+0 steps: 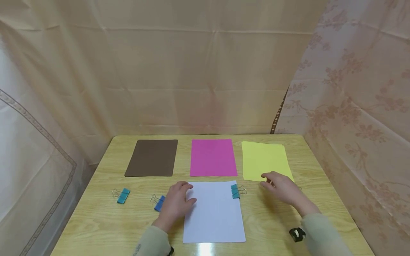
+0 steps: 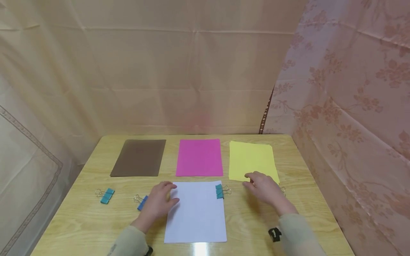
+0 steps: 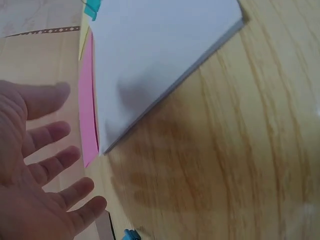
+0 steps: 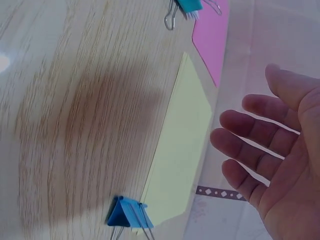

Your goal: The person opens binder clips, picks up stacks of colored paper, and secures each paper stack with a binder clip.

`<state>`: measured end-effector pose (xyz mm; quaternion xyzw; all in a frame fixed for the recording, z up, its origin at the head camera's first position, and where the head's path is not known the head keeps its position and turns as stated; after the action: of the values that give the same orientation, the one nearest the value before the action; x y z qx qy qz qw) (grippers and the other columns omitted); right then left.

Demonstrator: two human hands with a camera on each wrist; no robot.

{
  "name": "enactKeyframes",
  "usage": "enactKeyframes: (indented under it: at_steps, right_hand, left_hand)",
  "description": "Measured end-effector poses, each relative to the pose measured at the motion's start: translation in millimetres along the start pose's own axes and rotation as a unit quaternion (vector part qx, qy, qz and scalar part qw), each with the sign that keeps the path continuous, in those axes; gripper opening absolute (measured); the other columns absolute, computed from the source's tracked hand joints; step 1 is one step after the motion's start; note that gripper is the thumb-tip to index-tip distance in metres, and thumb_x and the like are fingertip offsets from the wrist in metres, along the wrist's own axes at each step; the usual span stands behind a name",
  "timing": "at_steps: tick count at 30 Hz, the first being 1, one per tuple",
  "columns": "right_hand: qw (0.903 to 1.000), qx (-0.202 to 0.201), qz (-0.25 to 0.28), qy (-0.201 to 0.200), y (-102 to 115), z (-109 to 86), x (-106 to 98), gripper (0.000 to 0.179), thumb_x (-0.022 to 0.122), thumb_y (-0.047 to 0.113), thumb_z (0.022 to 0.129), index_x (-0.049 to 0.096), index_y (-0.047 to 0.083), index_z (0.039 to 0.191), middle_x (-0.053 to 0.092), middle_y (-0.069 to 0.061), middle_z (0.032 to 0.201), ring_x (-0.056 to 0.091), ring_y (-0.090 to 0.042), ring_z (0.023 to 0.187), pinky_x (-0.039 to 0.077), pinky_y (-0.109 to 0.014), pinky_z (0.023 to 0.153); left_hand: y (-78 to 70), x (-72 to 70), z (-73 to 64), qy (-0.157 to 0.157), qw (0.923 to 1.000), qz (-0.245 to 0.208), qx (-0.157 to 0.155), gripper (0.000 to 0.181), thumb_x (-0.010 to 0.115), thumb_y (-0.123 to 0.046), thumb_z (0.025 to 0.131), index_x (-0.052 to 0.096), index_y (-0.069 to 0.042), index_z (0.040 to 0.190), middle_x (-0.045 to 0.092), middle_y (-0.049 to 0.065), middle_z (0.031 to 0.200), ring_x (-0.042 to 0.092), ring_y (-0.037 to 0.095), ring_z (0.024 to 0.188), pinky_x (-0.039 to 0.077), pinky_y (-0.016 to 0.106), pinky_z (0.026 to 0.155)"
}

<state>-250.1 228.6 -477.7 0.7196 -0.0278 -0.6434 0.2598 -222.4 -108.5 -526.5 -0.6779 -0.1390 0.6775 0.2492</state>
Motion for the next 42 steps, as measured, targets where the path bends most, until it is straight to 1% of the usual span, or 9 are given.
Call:
enactKeyframes:
  at_steps: [3, 7, 11, 15, 20, 24, 27, 36, 42]
  right_hand:
    - [1.0000, -0.004, -0.004, -0.008, -4, -2.3, -3, 0.035, 0.066, 0.023, 0.101, 0.067, -0.003, 0.124, 0.066, -0.001, 0.094, 0.060, -0.016, 0.083, 0.053, -0.041, 0.074]
    - [0.9994, -0.010, -0.021, -0.026, -9, -6.5, -7, 0.033, 0.068, 0.022, 0.099, 0.069, -0.001, 0.122, 0.067, -0.002, 0.095, 0.063, -0.022, 0.087, 0.053, -0.050, 0.080]
    - [0.9985, -0.012, -0.035, -0.041, -15, -11.1, -11, 0.033, 0.068, 0.024, 0.099, 0.069, 0.000, 0.122, 0.068, -0.006, 0.099, 0.064, -0.029, 0.094, 0.051, -0.056, 0.085]
    - [0.9976, -0.015, -0.043, -0.051, -19, -13.7, -15, 0.032, 0.069, 0.023, 0.098, 0.069, 0.000, 0.121, 0.069, -0.010, 0.103, 0.064, -0.033, 0.096, 0.051, -0.057, 0.086]
    - [0.9960, -0.013, -0.068, -0.056, -23, -15.6, -19, 0.030, 0.070, 0.022, 0.098, 0.070, 0.001, 0.119, 0.069, -0.010, 0.103, 0.064, -0.033, 0.094, 0.049, -0.059, 0.084]
    - [0.9956, -0.006, -0.073, -0.059, -28, -18.0, -23, 0.031, 0.069, 0.023, 0.098, 0.069, 0.000, 0.120, 0.069, -0.013, 0.105, 0.064, -0.036, 0.095, 0.049, -0.061, 0.082]
    - [0.9950, 0.002, -0.080, -0.060, -32, -20.4, -24, 0.032, 0.068, 0.023, 0.099, 0.069, -0.001, 0.121, 0.069, -0.015, 0.108, 0.064, -0.039, 0.099, 0.049, -0.063, 0.083]
    - [0.9933, 0.036, -0.098, -0.048, -52, -24.8, -22, 0.034, 0.067, 0.026, 0.099, 0.069, -0.001, 0.120, 0.067, -0.015, 0.105, 0.062, -0.042, 0.097, 0.046, -0.066, 0.080]
    - [0.9921, 0.042, -0.109, -0.047, -59, -28.0, -21, 0.036, 0.067, 0.026, 0.098, 0.068, -0.004, 0.119, 0.066, -0.021, 0.108, 0.061, -0.047, 0.099, 0.048, -0.066, 0.081]
  left_hand:
    - [-2.9, 4.8, -0.9, 0.010, 0.9990, 0.036, 0.027, 0.047, 0.080, -0.031, 0.088, 0.067, -0.010, 0.128, 0.059, 0.015, 0.137, 0.051, 0.040, 0.130, 0.042, 0.056, 0.108]
    - [-3.3, 12.9, -3.0, 0.033, 0.9961, 0.066, 0.047, 0.056, 0.078, -0.039, 0.088, 0.063, -0.014, 0.136, 0.055, 0.015, 0.143, 0.045, 0.045, 0.136, 0.036, 0.060, 0.112]
    - [-2.3, 18.2, -6.1, 0.049, 0.9942, 0.077, 0.058, 0.060, 0.077, -0.044, 0.088, 0.061, -0.017, 0.140, 0.050, 0.015, 0.149, 0.039, 0.053, 0.139, 0.031, 0.064, 0.114]
    - [-2.8, 19.4, -8.7, 0.053, 0.9931, 0.082, 0.066, 0.063, 0.077, -0.045, 0.087, 0.061, -0.016, 0.140, 0.048, 0.016, 0.150, 0.037, 0.055, 0.138, 0.030, 0.064, 0.114]
    - [-0.8, 23.0, -10.4, 0.065, 0.9914, 0.094, 0.063, 0.066, 0.077, -0.047, 0.087, 0.060, -0.015, 0.141, 0.046, 0.016, 0.152, 0.035, 0.054, 0.140, 0.029, 0.064, 0.115]
    - [2.5, 27.4, -11.8, 0.076, 0.9898, 0.105, 0.059, 0.068, 0.076, -0.050, 0.087, 0.059, -0.016, 0.143, 0.044, 0.015, 0.154, 0.033, 0.053, 0.142, 0.028, 0.065, 0.115]
    - [3.3, 28.4, -12.6, 0.076, 0.9891, 0.111, 0.060, 0.069, 0.076, -0.051, 0.086, 0.060, -0.017, 0.143, 0.044, 0.014, 0.155, 0.033, 0.053, 0.142, 0.028, 0.065, 0.115]
    - [2.9, 28.8, -12.6, 0.077, 0.9878, 0.121, 0.061, 0.069, 0.077, -0.052, 0.086, 0.059, -0.018, 0.143, 0.043, 0.013, 0.155, 0.033, 0.052, 0.142, 0.029, 0.064, 0.115]
    - [3.1, 30.1, -12.3, 0.078, 0.9873, 0.125, 0.058, 0.069, 0.077, -0.052, 0.085, 0.060, -0.018, 0.142, 0.044, 0.013, 0.154, 0.034, 0.052, 0.142, 0.030, 0.064, 0.115]
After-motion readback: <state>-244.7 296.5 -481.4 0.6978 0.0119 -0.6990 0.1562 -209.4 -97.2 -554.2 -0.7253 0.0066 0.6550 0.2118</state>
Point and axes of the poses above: each hand's wrist, its own z-axis towards the middle knuckle, its own x-axis out of the palm, y = z × x, the point moved 10 cm from there along z, towards the middle knuckle
